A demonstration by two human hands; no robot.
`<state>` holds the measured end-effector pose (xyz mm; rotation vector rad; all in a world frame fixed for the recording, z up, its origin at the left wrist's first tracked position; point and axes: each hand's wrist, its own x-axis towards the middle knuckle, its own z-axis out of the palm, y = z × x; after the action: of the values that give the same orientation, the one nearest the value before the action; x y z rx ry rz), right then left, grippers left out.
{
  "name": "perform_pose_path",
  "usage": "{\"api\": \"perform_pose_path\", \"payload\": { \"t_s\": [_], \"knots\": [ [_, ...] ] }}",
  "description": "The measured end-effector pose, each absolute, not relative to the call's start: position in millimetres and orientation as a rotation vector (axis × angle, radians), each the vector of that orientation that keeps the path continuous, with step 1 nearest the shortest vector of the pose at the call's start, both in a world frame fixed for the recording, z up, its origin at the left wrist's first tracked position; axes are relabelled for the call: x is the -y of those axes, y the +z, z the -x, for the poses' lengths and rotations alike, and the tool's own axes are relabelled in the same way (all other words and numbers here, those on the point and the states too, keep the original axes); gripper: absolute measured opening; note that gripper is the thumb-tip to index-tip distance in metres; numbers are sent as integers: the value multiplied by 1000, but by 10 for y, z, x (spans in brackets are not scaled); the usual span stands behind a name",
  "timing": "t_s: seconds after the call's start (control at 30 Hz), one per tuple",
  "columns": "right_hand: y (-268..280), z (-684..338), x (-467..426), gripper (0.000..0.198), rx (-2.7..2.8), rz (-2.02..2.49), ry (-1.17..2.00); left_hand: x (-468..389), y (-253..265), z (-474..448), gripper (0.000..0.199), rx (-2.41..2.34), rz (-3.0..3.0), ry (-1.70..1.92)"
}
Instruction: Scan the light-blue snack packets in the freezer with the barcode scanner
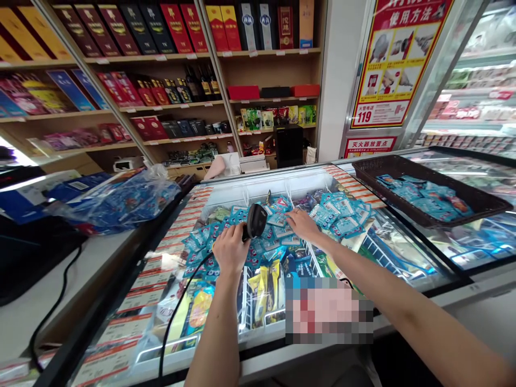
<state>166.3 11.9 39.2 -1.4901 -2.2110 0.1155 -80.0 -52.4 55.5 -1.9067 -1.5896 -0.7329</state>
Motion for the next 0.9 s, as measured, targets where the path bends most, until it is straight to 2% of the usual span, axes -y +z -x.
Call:
{"api": "perform_pose_path", "payload": {
  "t_s": [0.07, 0.27, 0.47, 0.7, 0.9],
  "knots": [
    [431, -1724, -286, 44, 2233, 1465, 161, 525, 575, 786, 29, 1600, 1906, -720],
    [457, -1686, -635, 74, 2352, 1448, 439, 519, 655, 715, 28, 1627, 1930, -705],
    [473, -1665, -657, 89, 2311, 1535, 549, 553, 704, 695, 30, 1609, 1989, -643],
    [565, -1690, -693, 78, 2460, 1375, 599, 681, 760, 696, 32, 1559, 2063, -607],
    [572, -1699, -769, 86, 2342, 1448, 560, 718, 787, 675, 29, 1579, 2071, -595]
  ]
}}
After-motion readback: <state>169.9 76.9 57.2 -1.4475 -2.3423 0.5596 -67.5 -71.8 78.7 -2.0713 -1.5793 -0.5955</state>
